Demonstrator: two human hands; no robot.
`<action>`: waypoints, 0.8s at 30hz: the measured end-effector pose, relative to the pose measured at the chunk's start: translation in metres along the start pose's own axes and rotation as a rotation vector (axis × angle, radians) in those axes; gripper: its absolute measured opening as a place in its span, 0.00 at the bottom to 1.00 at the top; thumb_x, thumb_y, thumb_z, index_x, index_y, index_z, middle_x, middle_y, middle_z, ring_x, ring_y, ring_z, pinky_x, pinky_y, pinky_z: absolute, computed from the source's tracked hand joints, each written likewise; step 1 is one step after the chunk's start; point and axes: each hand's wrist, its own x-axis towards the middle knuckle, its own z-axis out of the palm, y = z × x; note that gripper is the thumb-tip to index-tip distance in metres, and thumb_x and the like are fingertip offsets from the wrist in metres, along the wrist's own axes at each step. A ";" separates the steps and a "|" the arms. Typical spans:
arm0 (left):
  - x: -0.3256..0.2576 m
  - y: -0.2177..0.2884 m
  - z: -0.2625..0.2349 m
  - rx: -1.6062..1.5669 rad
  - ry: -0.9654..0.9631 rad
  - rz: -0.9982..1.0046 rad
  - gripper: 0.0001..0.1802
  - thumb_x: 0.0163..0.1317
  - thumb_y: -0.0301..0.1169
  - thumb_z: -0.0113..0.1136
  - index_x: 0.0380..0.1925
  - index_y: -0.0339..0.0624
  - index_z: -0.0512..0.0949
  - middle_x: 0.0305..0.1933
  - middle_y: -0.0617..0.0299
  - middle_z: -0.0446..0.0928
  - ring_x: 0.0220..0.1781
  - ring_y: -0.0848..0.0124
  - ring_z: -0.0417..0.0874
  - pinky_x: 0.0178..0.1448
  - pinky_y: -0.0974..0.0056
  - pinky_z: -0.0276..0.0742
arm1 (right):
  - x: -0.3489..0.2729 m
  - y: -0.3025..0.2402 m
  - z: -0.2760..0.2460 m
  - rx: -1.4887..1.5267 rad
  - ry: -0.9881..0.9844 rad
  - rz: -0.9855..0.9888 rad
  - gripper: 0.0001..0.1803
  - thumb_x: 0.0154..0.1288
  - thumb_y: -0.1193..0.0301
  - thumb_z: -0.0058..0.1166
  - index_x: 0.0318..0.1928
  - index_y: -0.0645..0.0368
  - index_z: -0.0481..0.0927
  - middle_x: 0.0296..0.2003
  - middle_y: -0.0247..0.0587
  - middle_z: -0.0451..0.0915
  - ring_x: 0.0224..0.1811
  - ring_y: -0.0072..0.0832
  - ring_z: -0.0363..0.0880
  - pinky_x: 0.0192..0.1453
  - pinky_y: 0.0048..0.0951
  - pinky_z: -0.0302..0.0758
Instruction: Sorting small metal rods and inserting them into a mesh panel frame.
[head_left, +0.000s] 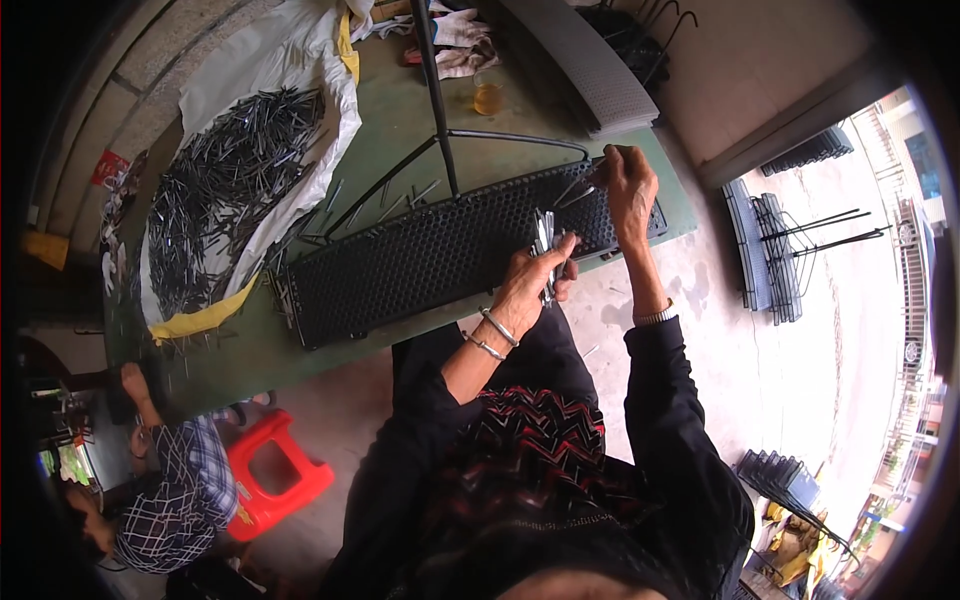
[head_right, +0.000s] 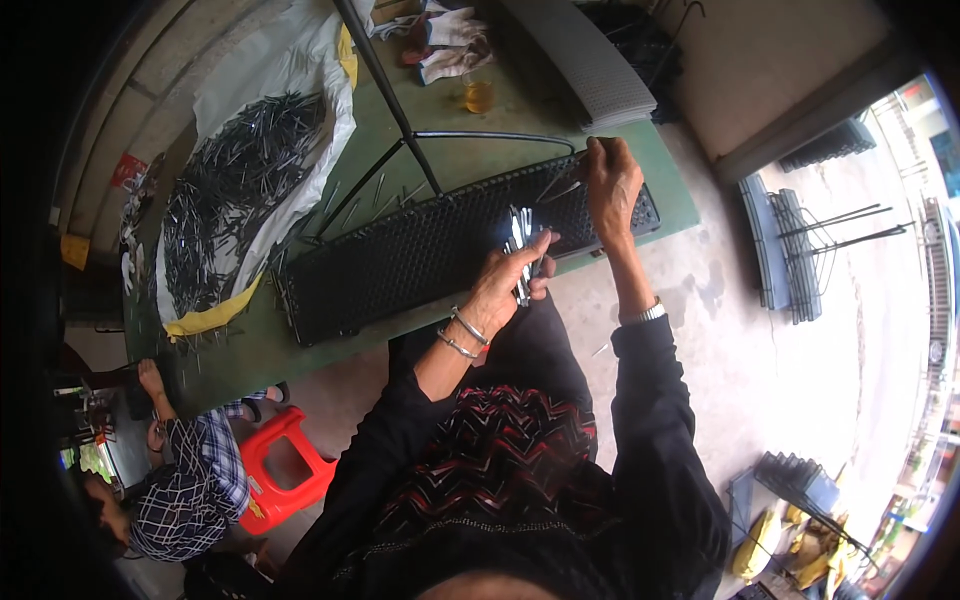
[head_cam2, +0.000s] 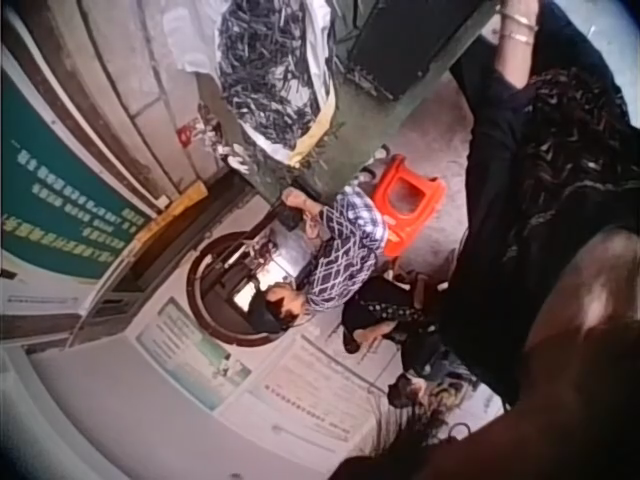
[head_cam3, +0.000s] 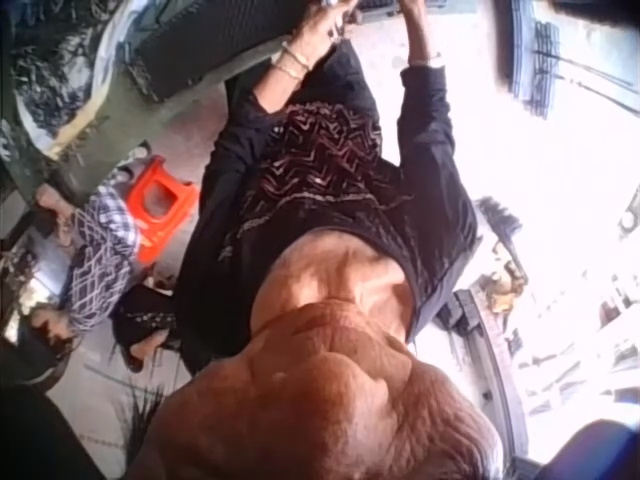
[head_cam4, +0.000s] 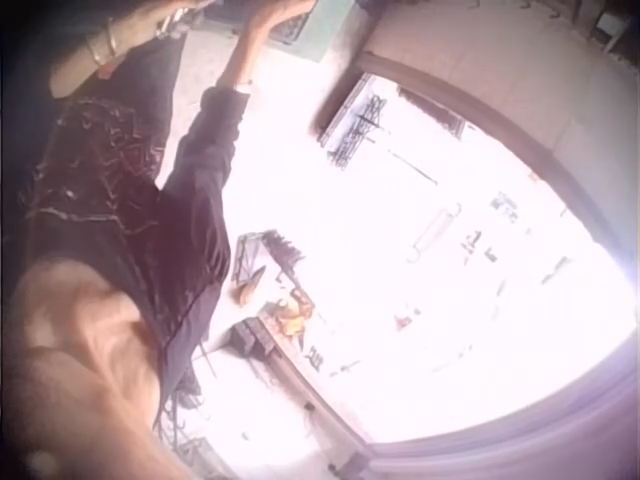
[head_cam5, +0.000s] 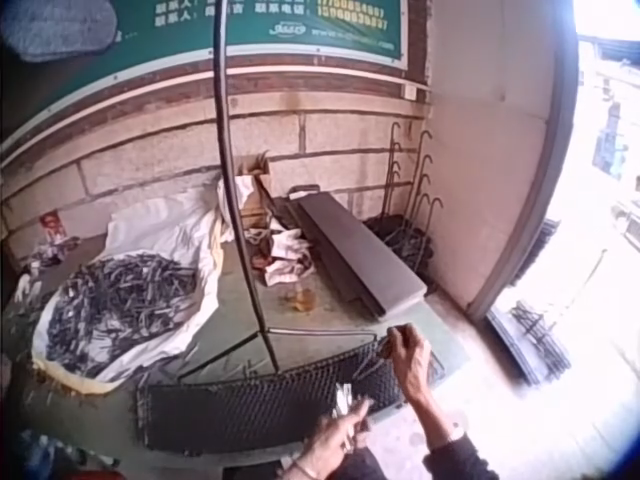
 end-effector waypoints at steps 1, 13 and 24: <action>0.001 0.002 0.001 -0.031 0.007 0.035 0.17 0.57 0.42 0.66 0.37 0.41 0.78 0.22 0.64 0.73 0.18 0.78 0.67 0.21 0.73 0.61 | 0.002 0.006 0.000 -0.001 0.001 0.001 0.13 0.67 0.68 0.51 0.37 0.69 0.78 0.23 0.42 0.81 0.23 0.24 0.80 0.29 0.24 0.75; 0.003 0.013 0.010 -0.112 0.100 0.183 0.12 0.55 0.35 0.68 0.33 0.43 0.76 0.20 0.68 0.70 0.16 0.78 0.67 0.20 0.72 0.62 | 0.003 0.010 -0.001 0.193 -0.036 0.106 0.15 0.68 0.67 0.51 0.38 0.71 0.76 0.25 0.45 0.82 0.26 0.28 0.82 0.34 0.25 0.78; 0.039 0.034 0.017 0.236 0.270 0.308 0.10 0.56 0.31 0.64 0.34 0.40 0.75 0.19 0.66 0.71 0.16 0.77 0.70 0.18 0.72 0.64 | 0.001 0.009 -0.006 0.344 -0.026 0.134 0.14 0.68 0.69 0.51 0.38 0.72 0.76 0.27 0.46 0.81 0.28 0.29 0.83 0.34 0.25 0.79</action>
